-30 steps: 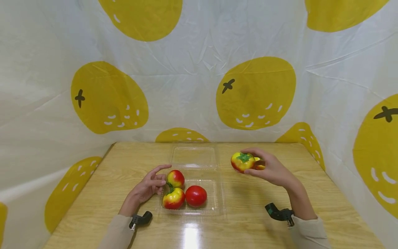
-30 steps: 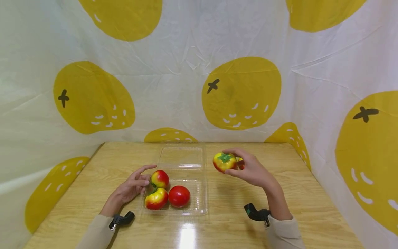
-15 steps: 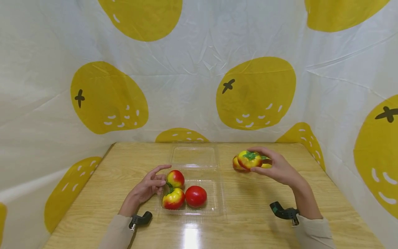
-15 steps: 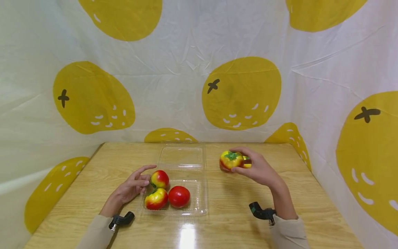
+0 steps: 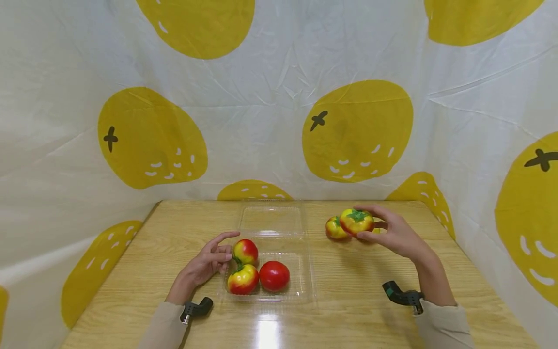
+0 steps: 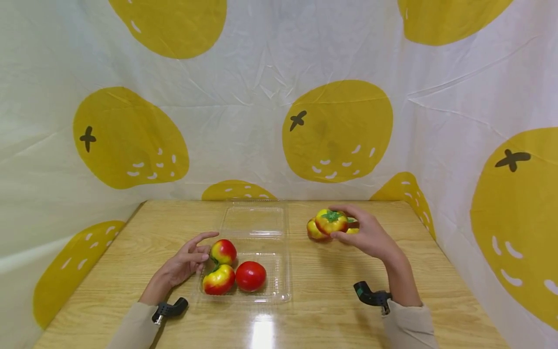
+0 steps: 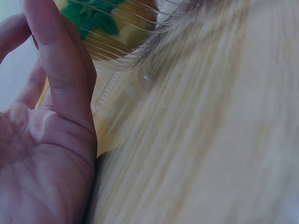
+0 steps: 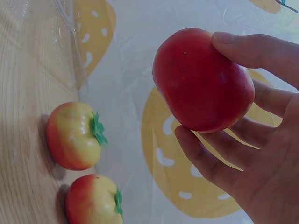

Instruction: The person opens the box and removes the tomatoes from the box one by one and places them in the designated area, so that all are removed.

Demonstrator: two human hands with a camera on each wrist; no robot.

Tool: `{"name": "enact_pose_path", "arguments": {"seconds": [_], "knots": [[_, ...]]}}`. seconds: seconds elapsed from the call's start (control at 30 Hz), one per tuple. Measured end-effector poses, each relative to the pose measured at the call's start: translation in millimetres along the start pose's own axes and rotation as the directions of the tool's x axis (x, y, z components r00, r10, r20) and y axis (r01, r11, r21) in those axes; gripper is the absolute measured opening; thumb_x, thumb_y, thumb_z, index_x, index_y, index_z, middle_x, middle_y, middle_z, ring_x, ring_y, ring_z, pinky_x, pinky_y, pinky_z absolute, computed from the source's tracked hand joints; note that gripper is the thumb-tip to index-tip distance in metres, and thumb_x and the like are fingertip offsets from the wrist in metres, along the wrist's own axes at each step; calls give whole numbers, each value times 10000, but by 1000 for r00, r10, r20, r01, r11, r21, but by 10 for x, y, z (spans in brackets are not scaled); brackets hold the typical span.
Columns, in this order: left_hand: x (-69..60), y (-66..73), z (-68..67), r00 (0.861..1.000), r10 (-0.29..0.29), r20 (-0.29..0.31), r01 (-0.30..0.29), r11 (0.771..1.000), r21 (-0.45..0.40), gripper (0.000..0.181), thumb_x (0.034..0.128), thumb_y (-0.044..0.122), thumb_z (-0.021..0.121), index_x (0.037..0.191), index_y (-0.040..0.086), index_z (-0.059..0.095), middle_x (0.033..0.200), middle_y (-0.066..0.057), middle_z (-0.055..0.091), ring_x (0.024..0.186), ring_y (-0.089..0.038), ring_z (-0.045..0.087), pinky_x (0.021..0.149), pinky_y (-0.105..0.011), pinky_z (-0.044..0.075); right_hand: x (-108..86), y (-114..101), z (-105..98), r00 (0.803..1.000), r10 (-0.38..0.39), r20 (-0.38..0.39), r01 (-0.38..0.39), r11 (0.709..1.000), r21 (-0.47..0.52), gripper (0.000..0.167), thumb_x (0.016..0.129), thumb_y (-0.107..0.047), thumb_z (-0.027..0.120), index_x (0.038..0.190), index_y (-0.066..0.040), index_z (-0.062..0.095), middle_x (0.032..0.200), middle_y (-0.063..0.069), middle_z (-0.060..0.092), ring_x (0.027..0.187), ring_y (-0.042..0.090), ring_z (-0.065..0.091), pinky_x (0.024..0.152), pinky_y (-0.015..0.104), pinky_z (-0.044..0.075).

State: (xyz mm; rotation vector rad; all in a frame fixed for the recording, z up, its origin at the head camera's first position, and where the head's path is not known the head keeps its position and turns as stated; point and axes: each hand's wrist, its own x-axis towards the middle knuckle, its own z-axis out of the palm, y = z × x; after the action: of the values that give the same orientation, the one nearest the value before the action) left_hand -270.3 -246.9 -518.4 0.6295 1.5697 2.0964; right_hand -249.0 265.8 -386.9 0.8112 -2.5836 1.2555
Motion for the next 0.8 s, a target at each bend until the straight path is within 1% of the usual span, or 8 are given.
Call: {"name": "enact_pose_path", "arguments": {"seconds": [0.1,0.27,0.33,0.4,0.6,0.8], "knots": [[2,5,5,1000,1,5,-1,1000,-1,632,1010,-43,493,1596,95,303,866,51,614,605,-58,627,588,-180,562,-7,12,-21,1000,5,-5,-5,1000,4,555,908,-103,788,1424,-71,586,1395,155,603,1139,-59,559,920,138,523],[0,2,2,1000,-6,-6,6,1000,0,625,1008,-41,499,1589,99,313,861,55,611,604,-55,624,586,-174,558,-17,18,-51,1000,7,-14,-7,1000,-3,539,918,-95,775,1424,-82,589,1401,154,597,1143,-57,555,919,149,524],[-1,2,2,1000,-14,-16,14,1000,-1,621,1007,-40,503,1583,108,326,857,54,613,599,-55,624,587,-174,559,-23,20,-65,1000,13,-18,-13,1000,-6,538,920,-93,771,1426,-87,588,1407,146,593,1144,-61,551,919,144,518],[0,1,-1,1000,-15,-14,15,1000,-2,623,1008,-41,498,1587,104,320,858,50,612,600,-58,624,589,-175,560,-30,29,-82,1000,19,-21,-19,1000,-8,534,925,-97,767,1427,-87,586,1411,145,589,1145,-57,555,919,133,513],[0,11,3,999,-24,-21,24,1000,-1,623,1008,-37,503,1585,109,321,863,50,608,602,-60,620,592,-179,560,-54,115,-124,999,24,-36,-25,999,-23,539,928,-99,764,1431,-53,573,1414,163,575,1146,-71,556,925,112,504],[-8,22,8,999,-21,-24,22,1000,17,625,1011,-26,511,1589,119,322,867,50,590,608,-59,602,592,-182,552,-65,137,-152,998,28,-48,-29,1000,-12,550,925,-96,768,1433,-40,567,1409,167,565,1142,-70,557,917,92,498]]}}
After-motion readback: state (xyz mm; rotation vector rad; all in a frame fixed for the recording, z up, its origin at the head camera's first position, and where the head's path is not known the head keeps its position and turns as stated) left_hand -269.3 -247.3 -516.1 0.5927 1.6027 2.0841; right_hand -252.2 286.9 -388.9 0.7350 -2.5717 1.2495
